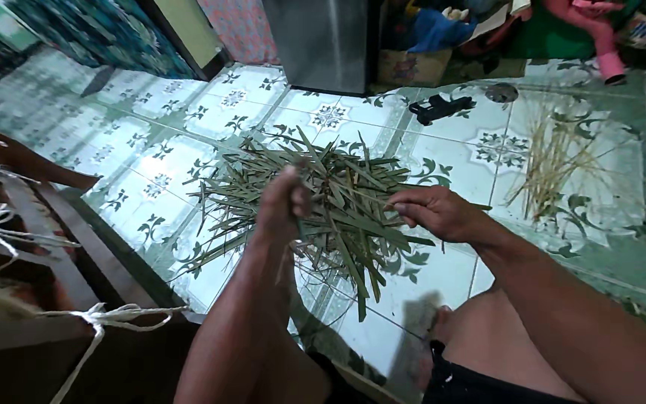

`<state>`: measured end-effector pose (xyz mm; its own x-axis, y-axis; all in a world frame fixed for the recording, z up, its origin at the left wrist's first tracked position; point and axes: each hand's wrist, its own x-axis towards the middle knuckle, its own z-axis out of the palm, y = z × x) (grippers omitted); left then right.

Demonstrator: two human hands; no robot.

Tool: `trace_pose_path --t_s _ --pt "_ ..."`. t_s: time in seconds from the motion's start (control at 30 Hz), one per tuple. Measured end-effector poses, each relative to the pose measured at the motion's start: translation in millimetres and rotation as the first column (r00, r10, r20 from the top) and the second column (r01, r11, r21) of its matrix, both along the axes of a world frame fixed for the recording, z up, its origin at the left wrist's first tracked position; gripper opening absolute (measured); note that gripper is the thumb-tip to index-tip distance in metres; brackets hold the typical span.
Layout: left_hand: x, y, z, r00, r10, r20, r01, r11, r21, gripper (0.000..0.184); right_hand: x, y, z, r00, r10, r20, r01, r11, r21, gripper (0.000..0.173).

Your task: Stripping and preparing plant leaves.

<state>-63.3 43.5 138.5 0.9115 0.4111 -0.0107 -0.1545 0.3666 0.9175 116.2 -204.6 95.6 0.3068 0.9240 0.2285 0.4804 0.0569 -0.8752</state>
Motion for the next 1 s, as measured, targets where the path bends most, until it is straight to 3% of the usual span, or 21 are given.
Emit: trace_pose_path --t_s 0.07,0.13,0.3,0.4,0.57,0.73,0.9,1.0 --pt "-5.1 25.9 3.3 0.988 0.153 0.031 -0.152 0.988 -0.03 0.034 6.1 -3.0 0.2 0.999 -0.04 0.005 0.041 0.997 -0.067 0.03" --pt "-8.5 27.6 -3.6 0.988 0.154 -0.011 -0.154 0.988 0.025 0.037 9.0 -1.3 -3.0 0.996 -0.075 -0.045 0.069 0.989 -0.131 0.031" --pt "9.1 -43.5 -13.9 0.948 -0.09 -0.305 0.171 0.953 0.251 0.043 -7.8 11.8 3.5 0.983 -0.084 -0.162 0.059 0.987 -0.152 0.027" --pt "17.4 -65.3 -10.0 0.923 -0.221 -0.313 0.302 0.923 0.237 0.038 -16.9 15.3 4.9 0.989 -0.018 -0.148 0.007 0.997 -0.077 0.028" --pt "8.3 -14.7 0.9 0.999 -0.029 -0.028 0.03 0.999 0.012 0.039 -9.5 9.1 2.9 0.998 0.016 -0.062 -0.018 0.999 -0.04 0.028" --pt "13.0 -47.6 -9.1 0.94 -0.214 -0.266 0.251 0.961 0.112 0.042 -14.5 12.9 -0.2 0.998 -0.042 0.041 0.041 0.999 0.013 0.028" --pt "11.1 4.0 -5.1 0.992 0.056 -0.114 -0.051 0.998 0.045 0.042 -2.4 5.1 -2.5 0.989 -0.111 0.099 0.114 0.993 -0.022 0.03" --pt "11.8 -9.0 -11.5 0.987 0.049 -0.153 -0.036 0.996 0.085 0.043 1.6 8.6 -5.2 0.993 -0.117 0.009 0.117 0.985 -0.125 0.029"
